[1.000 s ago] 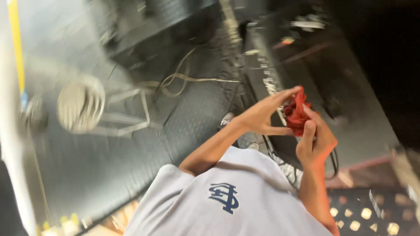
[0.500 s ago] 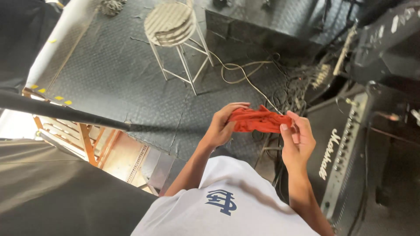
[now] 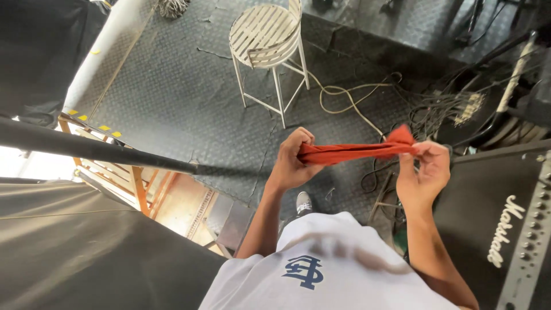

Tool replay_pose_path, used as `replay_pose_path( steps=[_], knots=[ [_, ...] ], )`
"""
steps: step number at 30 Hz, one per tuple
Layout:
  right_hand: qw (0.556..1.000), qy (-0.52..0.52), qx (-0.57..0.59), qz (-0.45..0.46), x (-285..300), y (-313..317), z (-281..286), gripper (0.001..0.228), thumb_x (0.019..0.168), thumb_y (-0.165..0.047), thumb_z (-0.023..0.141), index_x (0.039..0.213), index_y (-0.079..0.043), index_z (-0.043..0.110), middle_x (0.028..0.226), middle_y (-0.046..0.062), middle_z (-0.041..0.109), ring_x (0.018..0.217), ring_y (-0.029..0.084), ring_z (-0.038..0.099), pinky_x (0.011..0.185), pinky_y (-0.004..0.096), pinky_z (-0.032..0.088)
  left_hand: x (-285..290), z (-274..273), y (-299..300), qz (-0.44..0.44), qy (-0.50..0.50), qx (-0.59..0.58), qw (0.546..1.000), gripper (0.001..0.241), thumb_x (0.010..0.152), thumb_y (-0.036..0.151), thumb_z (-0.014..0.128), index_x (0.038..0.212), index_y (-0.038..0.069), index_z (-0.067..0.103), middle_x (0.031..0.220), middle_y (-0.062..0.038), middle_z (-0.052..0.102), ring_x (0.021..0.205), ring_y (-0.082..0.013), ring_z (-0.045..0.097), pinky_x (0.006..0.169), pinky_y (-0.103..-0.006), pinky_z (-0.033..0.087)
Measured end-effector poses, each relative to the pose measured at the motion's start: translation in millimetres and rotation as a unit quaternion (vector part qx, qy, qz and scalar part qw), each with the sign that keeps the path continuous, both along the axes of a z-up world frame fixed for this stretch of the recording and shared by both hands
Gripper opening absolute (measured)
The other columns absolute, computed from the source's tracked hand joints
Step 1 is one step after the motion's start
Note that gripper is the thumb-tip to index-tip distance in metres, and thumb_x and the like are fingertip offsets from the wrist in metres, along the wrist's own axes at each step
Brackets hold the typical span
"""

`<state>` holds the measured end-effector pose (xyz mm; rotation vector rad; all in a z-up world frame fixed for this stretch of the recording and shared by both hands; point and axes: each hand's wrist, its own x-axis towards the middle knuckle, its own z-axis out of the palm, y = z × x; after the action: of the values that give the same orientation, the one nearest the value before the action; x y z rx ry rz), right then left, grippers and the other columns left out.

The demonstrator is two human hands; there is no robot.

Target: Cleaning a performance area by wiping down an amplifier and a handrail with a cloth, followed by mopping the floor.

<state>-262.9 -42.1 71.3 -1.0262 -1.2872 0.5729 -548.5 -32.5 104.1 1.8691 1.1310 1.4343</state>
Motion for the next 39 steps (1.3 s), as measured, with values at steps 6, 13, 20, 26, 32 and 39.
replay_pose_path(
  steps=[6, 13, 20, 26, 32, 39],
  knots=[
    [0.991, 0.113, 0.061, 0.024, -32, 7, -18, 0.051, 0.112, 0.003, 0.068, 0.148, -0.011, 0.035, 0.134, 0.006, 0.051, 0.111, 0.011, 0.053, 0.096, 0.023, 0.045, -11, -2, -3, -0.134, -0.074, -0.052, 0.987, 0.042, 0.074, 0.004, 0.078, 0.099, 0.005, 0.043, 0.100, -0.010, 0.054, 0.087, -0.0190, 0.053, 0.078, -0.0291, 0.046],
    [0.984, -0.068, 0.108, -0.128, -29, -4, 3, 0.107, 0.093, 0.008, 0.074, 0.165, -0.027, 0.002, 0.162, 0.010, 0.027, 0.145, 0.027, 0.040, 0.120, 0.042, 0.038, 23, 1, 38, -0.174, -0.029, -0.019, 0.984, 0.031, 0.083, -0.008, 0.073, 0.096, 0.007, 0.050, 0.103, -0.012, 0.059, 0.093, -0.0218, 0.060, 0.082, -0.0322, 0.050],
    [0.956, -0.092, 0.107, -0.255, 25, -38, -1, 0.133, 0.087, 0.003, 0.082, 0.164, -0.033, -0.020, 0.166, 0.004, 0.021, 0.137, 0.022, 0.047, 0.114, 0.039, 0.042, 108, 11, 68, -0.211, -0.158, -0.125, 0.956, 0.027, 0.083, -0.010, 0.069, 0.096, 0.006, 0.051, 0.104, -0.006, 0.053, 0.083, -0.0114, 0.054, 0.070, -0.0235, 0.048],
    [0.911, -0.067, 0.079, -0.399, 115, -84, -29, 0.132, 0.089, -0.022, 0.084, 0.161, -0.036, -0.025, 0.158, 0.003, 0.025, 0.120, 0.022, 0.046, 0.104, 0.036, 0.048, 214, 16, 28, -0.494, -0.048, -0.113, 0.861, 0.028, 0.087, -0.004, 0.078, 0.101, 0.003, 0.055, 0.111, -0.009, 0.062, 0.094, -0.0169, 0.065, 0.083, -0.0263, 0.055],
    [0.876, 0.195, 0.121, -0.424, 205, -161, -124, 0.106, 0.106, -0.038, 0.073, 0.163, -0.019, -0.014, 0.125, 0.010, 0.051, 0.088, 0.025, 0.053, 0.080, 0.036, 0.052, 301, 19, 25, -0.644, 0.005, -0.117, 0.756, 0.033, 0.092, 0.003, 0.079, 0.119, 0.003, 0.061, 0.133, -0.013, 0.064, 0.120, -0.0233, 0.066, 0.097, -0.0326, 0.059],
    [0.828, 0.062, -0.167, -0.531, 315, -168, -178, 0.088, 0.095, -0.011, 0.053, 0.172, -0.011, 0.012, 0.116, 0.013, 0.052, 0.089, 0.029, 0.052, 0.072, 0.044, 0.053, 389, -11, 54, -0.644, 0.048, -0.099, 0.757, 0.038, 0.097, 0.002, 0.075, 0.132, 0.002, 0.058, 0.145, -0.014, 0.060, 0.132, -0.0280, 0.063, 0.109, -0.0363, 0.054]
  ],
)
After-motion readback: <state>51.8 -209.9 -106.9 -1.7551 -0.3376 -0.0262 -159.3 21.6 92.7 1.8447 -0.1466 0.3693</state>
